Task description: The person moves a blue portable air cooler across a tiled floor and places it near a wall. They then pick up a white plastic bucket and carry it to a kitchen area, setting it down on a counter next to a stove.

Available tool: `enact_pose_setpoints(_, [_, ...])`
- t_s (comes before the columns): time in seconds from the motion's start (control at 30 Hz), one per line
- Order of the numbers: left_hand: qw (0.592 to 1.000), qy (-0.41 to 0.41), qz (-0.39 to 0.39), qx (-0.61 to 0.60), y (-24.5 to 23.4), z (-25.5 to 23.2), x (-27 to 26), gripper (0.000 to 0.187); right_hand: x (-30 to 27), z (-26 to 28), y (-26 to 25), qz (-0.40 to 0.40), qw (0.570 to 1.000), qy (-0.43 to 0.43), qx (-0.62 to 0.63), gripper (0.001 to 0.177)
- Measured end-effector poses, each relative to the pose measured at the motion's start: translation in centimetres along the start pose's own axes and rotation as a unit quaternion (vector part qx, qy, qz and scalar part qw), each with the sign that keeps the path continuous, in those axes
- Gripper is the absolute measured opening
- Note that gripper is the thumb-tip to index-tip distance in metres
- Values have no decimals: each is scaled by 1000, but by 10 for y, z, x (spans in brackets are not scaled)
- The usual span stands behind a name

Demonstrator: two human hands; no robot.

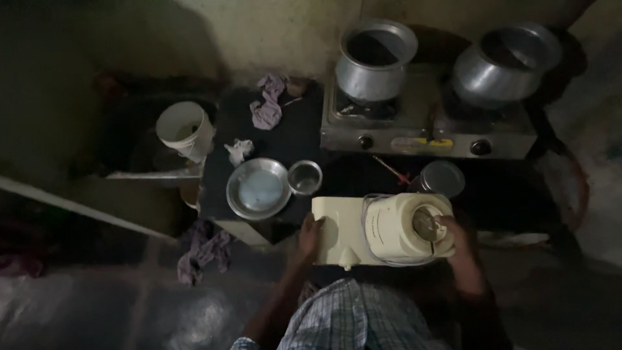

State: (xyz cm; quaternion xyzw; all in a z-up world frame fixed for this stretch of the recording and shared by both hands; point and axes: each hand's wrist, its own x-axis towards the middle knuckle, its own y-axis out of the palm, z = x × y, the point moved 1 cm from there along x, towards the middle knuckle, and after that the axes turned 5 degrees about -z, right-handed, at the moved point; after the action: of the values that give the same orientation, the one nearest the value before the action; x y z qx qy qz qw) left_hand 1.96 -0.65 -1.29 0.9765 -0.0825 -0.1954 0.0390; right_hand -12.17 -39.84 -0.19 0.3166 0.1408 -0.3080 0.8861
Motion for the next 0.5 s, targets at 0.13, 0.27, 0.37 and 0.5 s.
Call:
enact_pose_setpoints(0.13, [1000,-6,25,13,0,11,29,59,4,-4,-2,-16,999,-35,-25,35])
enact_pose_setpoints(0.27, [999,-16,35,3,13,12,60,61,14,4,6,-19,999,-35,-13,38])
enact_pose_setpoints(0.37, [999,-21,34,15,20,16,71,60,20,9,10,-19,1000,-20,-6,39])
enact_pose_setpoints(0.5, [995,48,76,-35,30,18,86,51,27,18,29,-52,993,-98,-40,39])
